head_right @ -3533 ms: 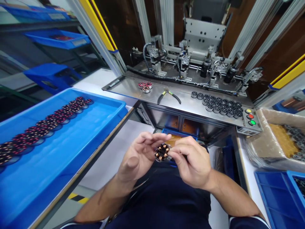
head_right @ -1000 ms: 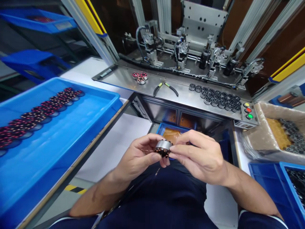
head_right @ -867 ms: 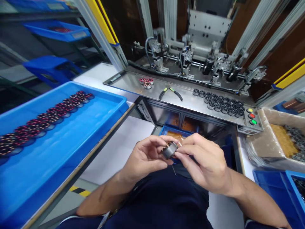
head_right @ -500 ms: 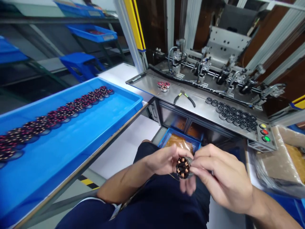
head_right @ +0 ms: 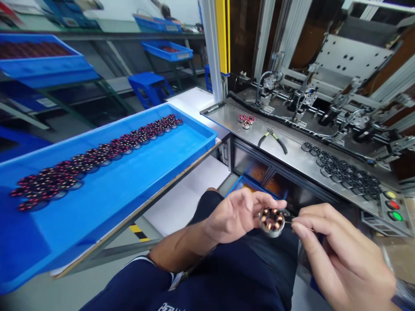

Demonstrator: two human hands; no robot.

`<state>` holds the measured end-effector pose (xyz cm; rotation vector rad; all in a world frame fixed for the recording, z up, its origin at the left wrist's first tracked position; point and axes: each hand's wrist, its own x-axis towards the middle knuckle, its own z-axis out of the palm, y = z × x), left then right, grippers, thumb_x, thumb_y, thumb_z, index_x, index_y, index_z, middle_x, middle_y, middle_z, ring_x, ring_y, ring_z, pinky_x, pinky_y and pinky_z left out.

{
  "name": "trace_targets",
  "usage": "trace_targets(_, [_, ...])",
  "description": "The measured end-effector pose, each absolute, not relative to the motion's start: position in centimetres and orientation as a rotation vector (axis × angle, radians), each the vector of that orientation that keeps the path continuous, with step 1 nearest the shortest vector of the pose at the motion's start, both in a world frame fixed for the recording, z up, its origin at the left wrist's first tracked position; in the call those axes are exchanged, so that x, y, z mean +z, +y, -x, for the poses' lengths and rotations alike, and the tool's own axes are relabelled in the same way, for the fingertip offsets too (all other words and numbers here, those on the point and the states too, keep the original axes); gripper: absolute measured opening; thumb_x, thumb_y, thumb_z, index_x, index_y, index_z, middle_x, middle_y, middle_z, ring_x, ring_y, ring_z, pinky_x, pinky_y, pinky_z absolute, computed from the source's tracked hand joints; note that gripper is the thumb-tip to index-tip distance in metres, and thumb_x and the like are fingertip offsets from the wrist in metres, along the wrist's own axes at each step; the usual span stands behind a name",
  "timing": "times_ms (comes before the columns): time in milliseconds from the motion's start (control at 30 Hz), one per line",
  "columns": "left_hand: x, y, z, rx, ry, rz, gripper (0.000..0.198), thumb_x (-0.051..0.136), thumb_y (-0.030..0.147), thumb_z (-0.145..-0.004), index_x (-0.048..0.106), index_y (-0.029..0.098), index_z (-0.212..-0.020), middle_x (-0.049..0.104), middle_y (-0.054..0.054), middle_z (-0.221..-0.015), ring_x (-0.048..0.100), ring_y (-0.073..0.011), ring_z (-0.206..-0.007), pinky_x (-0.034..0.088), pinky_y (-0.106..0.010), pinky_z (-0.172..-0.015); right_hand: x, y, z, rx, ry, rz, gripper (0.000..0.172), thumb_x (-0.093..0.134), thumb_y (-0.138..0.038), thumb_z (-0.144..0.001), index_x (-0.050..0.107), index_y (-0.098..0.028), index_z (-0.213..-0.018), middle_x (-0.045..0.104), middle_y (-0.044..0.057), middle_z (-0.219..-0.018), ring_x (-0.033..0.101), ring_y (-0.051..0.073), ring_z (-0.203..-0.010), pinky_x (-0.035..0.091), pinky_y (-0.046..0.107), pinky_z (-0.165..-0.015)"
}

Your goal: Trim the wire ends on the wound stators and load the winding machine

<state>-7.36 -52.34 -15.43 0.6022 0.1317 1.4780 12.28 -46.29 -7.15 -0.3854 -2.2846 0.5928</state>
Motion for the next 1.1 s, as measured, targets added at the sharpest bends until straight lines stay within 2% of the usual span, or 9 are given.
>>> trace_targets(133, [-16.0,-51.7,7.8,1.167,0.206,-0.580,0.068,0.073,0.076,-0.069,0.070,0.018,-0.105,0.078,-0.011,-0.100,0.074,-0.0291,-0.105,0.057,-0.039,-0.086,-6.0,-46.3,-10.7,0.561,-2.403,0.283,0.020,0.064,-0.001,-0.086,0.068,-0.017,-0.097,0.071,0.006,-0.083,0.070,0.017,-0.070,0.057,0.025,-0.058])
trace_targets(233, [-16.6,-51.5,7.8,0.788,0.174,-0.730,0.081,0.050,0.089,-0.073,0.070,0.014,-0.097,0.075,-0.010,-0.074,0.077,-0.0306,-0.078,0.059,-0.041,-0.070,-5.8,-46.3,-10.0,0.612,-2.347,0.228,0.019,0.062,-0.001,-0.087,0.069,-0.017,-0.095,0.072,0.005,-0.078,0.070,0.016,-0.067,0.057,0.024,-0.058])
trace_targets(333, [-16.5,-51.7,7.7,0.873,0.214,-0.813,0.073,0.053,0.081,-0.080,0.065,0.014,-0.106,0.074,-0.010,-0.073,0.076,-0.0262,-0.068,0.058,-0.033,-0.060,-5.9,-46.3,-9.7,0.594,-2.284,0.260,0.014,0.063,-0.004,-0.089,0.070,-0.016,-0.092,0.070,0.004,-0.076,0.068,0.015,-0.066,0.057,0.023,-0.059])
trace_targets(400, [-16.0,-52.0,7.5,1.049,0.244,-0.805,0.057,0.063,0.064,-0.087,0.058,0.018,-0.120,0.074,-0.006,-0.078,0.075,-0.0217,-0.066,0.058,-0.027,-0.056,-6.1,-46.5,-9.8,0.562,-2.252,0.327,0.013,0.064,-0.004,-0.089,0.069,-0.015,-0.090,0.069,0.005,-0.076,0.067,0.014,-0.067,0.057,0.023,-0.061])
trace_targets(533, [-15.0,-52.6,7.4,1.405,0.367,-0.804,0.043,0.083,0.027,-0.078,0.059,0.027,-0.113,0.071,-0.003,-0.108,0.075,-0.0219,-0.098,0.062,-0.030,-0.077,-6.5,-46.8,-10.1,0.543,-2.198,0.484,0.015,0.063,-0.003,-0.090,0.068,-0.016,-0.087,0.068,0.004,-0.075,0.065,0.013,-0.067,0.056,0.023,-0.061])
trace_targets(667, [-15.0,-52.3,7.6,1.553,0.436,-0.749,0.050,0.086,0.051,-0.070,0.060,0.030,-0.106,0.074,-0.003,-0.117,0.062,-0.0314,-0.129,0.053,-0.045,-0.102,-6.4,-46.7,-10.3,0.595,-2.182,0.443,0.014,0.061,-0.006,-0.091,0.067,-0.018,-0.086,0.068,0.004,-0.074,0.066,0.015,-0.066,0.057,0.025,-0.060])
trace_targets(767, [-15.6,-51.8,7.6,1.271,0.460,-0.724,0.062,0.064,0.073,-0.079,0.065,0.021,-0.114,0.076,-0.013,-0.116,0.070,-0.0322,-0.115,0.055,-0.043,-0.095,-6.3,-46.4,-10.5,0.642,-2.229,0.311,0.012,0.060,-0.008,-0.092,0.068,-0.017,-0.089,0.070,0.005,-0.075,0.068,0.016,-0.068,0.059,0.025,-0.061])
trace_targets(900, [-16.4,-51.7,7.4,0.744,0.286,-0.768,0.087,0.040,0.086,-0.081,0.072,0.009,-0.104,0.078,-0.019,-0.085,0.077,-0.0312,-0.074,0.058,-0.037,-0.062,-6.4,-46.3,-11.0,0.637,-2.280,0.237,0.014,0.059,-0.011,-0.095,0.069,-0.018,-0.089,0.071,0.006,-0.077,0.069,0.014,-0.068,0.059,0.022,-0.060])
trace_targets(1100, [-15.2,-52.4,7.1,1.125,0.390,-0.816,0.045,0.076,0.041,-0.085,0.063,0.019,-0.122,0.073,-0.004,-0.086,0.075,-0.0181,-0.066,0.057,-0.022,-0.056,-7.2,-46.6,-11.2,0.564,-2.161,0.350,0.011,0.064,-0.006,-0.091,0.069,-0.016,-0.088,0.069,0.005,-0.075,0.066,0.013,-0.066,0.056,0.023,-0.059])
